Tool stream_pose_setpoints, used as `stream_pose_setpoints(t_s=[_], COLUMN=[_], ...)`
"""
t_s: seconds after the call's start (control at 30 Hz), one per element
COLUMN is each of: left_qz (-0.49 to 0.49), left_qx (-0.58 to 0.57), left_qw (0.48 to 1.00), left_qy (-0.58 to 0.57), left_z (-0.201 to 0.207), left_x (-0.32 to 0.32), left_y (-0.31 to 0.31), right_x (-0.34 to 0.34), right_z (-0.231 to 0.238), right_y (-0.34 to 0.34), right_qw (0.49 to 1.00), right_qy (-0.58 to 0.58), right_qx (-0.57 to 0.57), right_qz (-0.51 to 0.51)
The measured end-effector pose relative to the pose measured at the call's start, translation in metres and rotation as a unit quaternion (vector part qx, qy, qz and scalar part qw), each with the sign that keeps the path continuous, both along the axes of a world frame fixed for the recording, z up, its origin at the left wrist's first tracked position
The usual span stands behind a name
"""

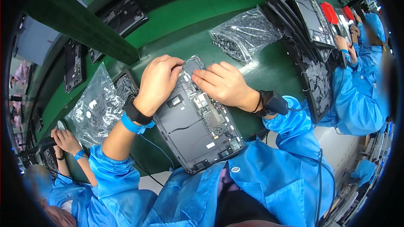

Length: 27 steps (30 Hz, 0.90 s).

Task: The recorder is assembling internal components of a laptop or tablet on a factory production line.

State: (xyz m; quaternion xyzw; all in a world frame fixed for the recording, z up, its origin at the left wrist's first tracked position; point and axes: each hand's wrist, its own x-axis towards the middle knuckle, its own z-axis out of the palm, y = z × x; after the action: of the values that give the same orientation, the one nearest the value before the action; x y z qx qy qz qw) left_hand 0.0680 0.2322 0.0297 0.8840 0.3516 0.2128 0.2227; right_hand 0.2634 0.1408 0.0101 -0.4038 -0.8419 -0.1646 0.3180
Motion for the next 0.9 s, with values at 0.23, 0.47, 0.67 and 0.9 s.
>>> stream_pose_setpoints(t_s=[0.23,0.47,0.67,0.9], left_qz=[-0.017,-0.027,-0.025,-0.024], left_qx=[0.073,0.052,0.043,0.094], left_qw=[0.997,0.998,0.999,0.995], left_qy=[-0.001,-0.011,-0.007,0.001], left_z=[-0.0038,-0.0027,0.0003,-0.0014], left_x=[-0.0005,-0.001,-0.0016,0.0023], left_y=[-0.0027,-0.0004,-0.0014,-0.0018], right_x=[-0.0051,-0.0033,-0.0043,-0.006], right_z=[-0.0028,0.0026,-0.0013,-0.0061], right_y=[-0.0022,-0.0025,-0.0079,-0.0074], right_qw=[0.999,1.0,1.0,0.999], right_qy=[-0.025,-0.006,0.01,0.018], right_qx=[-0.007,0.024,0.013,0.029], right_qz=[-0.022,0.006,0.004,-0.035])
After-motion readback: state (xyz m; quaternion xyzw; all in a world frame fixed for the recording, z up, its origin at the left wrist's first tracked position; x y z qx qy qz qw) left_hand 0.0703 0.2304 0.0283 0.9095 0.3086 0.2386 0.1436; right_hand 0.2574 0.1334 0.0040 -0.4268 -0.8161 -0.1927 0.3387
